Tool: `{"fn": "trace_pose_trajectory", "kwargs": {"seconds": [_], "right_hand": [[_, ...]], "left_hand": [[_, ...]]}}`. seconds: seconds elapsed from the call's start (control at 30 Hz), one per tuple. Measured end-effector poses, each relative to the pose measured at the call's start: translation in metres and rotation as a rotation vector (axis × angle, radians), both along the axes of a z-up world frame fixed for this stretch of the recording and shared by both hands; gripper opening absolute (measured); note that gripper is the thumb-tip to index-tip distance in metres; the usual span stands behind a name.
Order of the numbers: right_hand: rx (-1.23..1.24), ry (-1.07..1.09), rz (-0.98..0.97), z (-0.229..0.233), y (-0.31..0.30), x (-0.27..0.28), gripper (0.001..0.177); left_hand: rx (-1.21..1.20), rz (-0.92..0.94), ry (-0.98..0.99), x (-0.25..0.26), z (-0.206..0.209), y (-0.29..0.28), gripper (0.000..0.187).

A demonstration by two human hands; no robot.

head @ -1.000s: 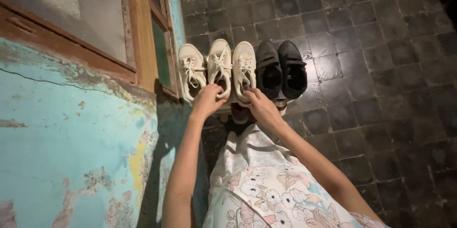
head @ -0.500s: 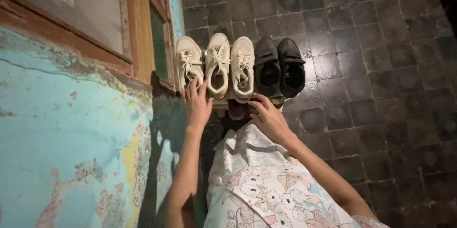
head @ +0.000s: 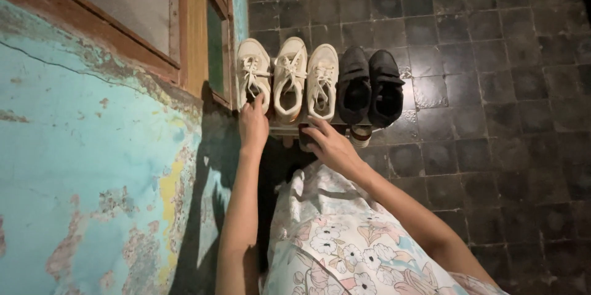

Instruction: Organize and arrange several pairs of shoes on a small shelf.

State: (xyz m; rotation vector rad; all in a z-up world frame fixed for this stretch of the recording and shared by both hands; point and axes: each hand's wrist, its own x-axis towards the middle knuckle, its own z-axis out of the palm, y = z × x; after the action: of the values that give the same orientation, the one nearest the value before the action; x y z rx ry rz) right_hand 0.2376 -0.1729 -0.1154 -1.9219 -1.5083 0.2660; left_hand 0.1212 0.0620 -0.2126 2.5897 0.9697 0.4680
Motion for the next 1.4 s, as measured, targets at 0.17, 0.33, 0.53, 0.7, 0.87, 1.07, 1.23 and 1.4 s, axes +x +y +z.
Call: {"fn": "trace_pose_trajectory", "kwargs": {"seconds": [0.17, 0.33, 0.53, 0.7, 0.87, 1.07, 1.23, 1.4], "right_hand": [[0.011, -0.016, 0.052, 0.002, 0.034, 0.001, 0.050], [-0.001, -0.052, 0.080, -0.007, 0.061, 0.005, 0.052], [-0.166, -0.077, 0.020, -0.050, 0.083, 0.009, 0.056], [-0.069, -0.222, 0.002, -0.075, 0.095, 0.007, 0.045], [-0.142, -0.263, 0.020, -0.075, 0.096, 0.009, 0.032], [-0.104, -0.299, 0.035, -0.074, 0.094, 0.011, 0.028], [-0.119, -0.274, 0.039, -0.073, 0.095, 0.014, 0.025], [-0.150, -0.211, 0.036, -0.069, 0.096, 0.012, 0.026]], "left_hand": [[-0.022, -0.022, -0.094, -0.002, 0.001, 0.002, 0.039], [-0.018, -0.036, -0.120, -0.007, 0.010, 0.002, 0.025], [-0.037, -0.023, -0.142, -0.029, 0.014, -0.009, 0.029], [-0.139, -0.030, -0.194, -0.054, 0.022, -0.025, 0.031], [-0.199, -0.014, -0.160, -0.070, 0.044, -0.044, 0.027], [-0.168, -0.016, -0.169, -0.087, 0.042, -0.061, 0.030], [-0.163, -0.024, -0.216, -0.111, 0.058, -0.082, 0.031], [-0.280, 0.067, -0.172, -0.136, 0.061, -0.109, 0.033]]}}
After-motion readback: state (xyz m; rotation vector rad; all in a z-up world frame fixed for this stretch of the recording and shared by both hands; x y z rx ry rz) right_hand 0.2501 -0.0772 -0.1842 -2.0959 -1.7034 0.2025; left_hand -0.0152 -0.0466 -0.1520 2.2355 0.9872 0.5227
